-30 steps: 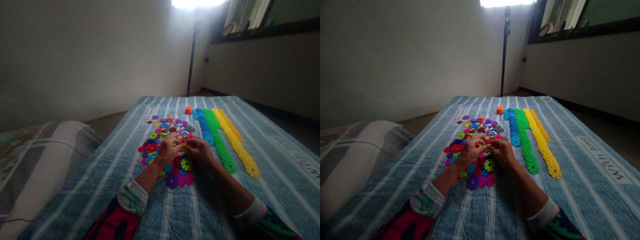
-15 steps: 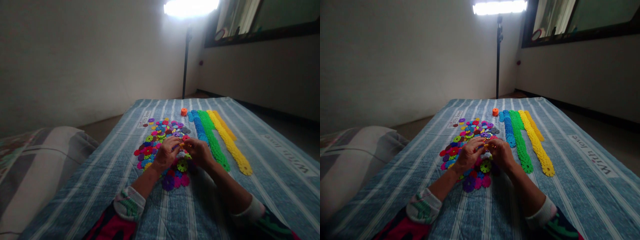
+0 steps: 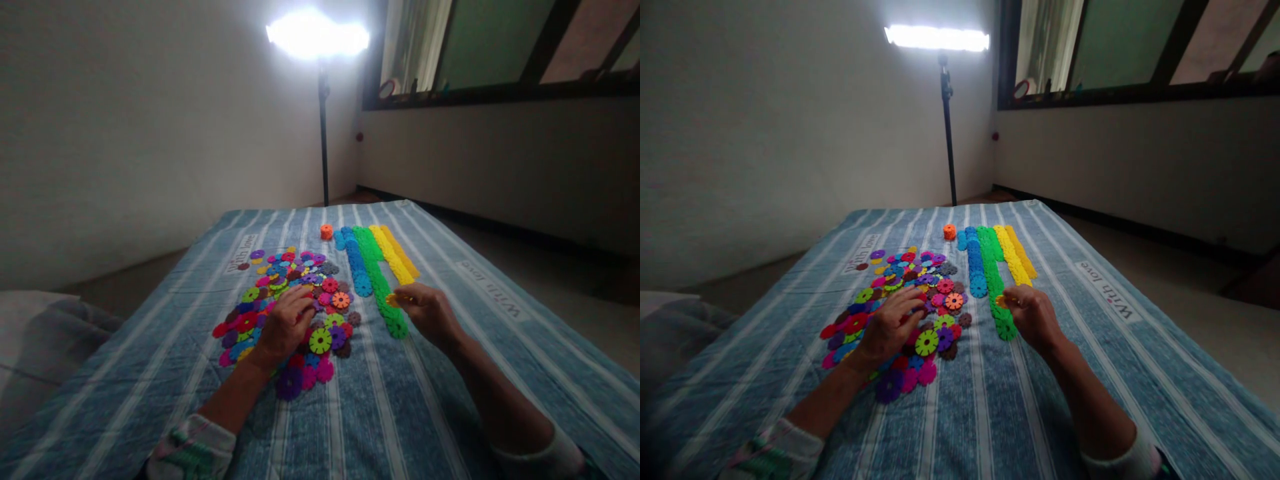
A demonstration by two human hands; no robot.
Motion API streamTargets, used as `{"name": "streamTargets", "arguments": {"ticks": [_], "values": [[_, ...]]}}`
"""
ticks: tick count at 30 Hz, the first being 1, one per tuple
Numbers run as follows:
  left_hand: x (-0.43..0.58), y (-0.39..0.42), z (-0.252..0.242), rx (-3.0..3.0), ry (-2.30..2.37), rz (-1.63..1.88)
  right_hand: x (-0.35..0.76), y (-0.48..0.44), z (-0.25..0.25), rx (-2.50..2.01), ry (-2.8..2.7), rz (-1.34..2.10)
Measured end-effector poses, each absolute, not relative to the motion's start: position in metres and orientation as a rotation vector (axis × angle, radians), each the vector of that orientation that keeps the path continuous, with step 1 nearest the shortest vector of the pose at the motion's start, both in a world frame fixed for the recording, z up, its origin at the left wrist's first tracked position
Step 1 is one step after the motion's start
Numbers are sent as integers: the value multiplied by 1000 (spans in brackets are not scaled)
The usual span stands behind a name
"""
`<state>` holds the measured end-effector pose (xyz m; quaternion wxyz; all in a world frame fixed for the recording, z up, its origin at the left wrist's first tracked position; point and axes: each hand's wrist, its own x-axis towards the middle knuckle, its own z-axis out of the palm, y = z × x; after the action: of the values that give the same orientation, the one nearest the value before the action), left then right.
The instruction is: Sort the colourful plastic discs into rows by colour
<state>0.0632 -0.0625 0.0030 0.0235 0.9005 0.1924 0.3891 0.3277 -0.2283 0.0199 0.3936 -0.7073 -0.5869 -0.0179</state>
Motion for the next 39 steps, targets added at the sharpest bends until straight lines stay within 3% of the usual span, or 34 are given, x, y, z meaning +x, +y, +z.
{"name": "streamTargets", "arguments": {"ticks": [16, 31, 39], "values": [[67, -62, 7, 2833, 578, 1164, 362, -284, 30, -1987, -1555, 312], [65, -56, 4, 2861, 575, 1154, 372, -280, 17, -2333, -1454, 88], [65, -61, 3, 2893, 585, 1105, 355, -276, 24, -2252, -1488, -35]]}}
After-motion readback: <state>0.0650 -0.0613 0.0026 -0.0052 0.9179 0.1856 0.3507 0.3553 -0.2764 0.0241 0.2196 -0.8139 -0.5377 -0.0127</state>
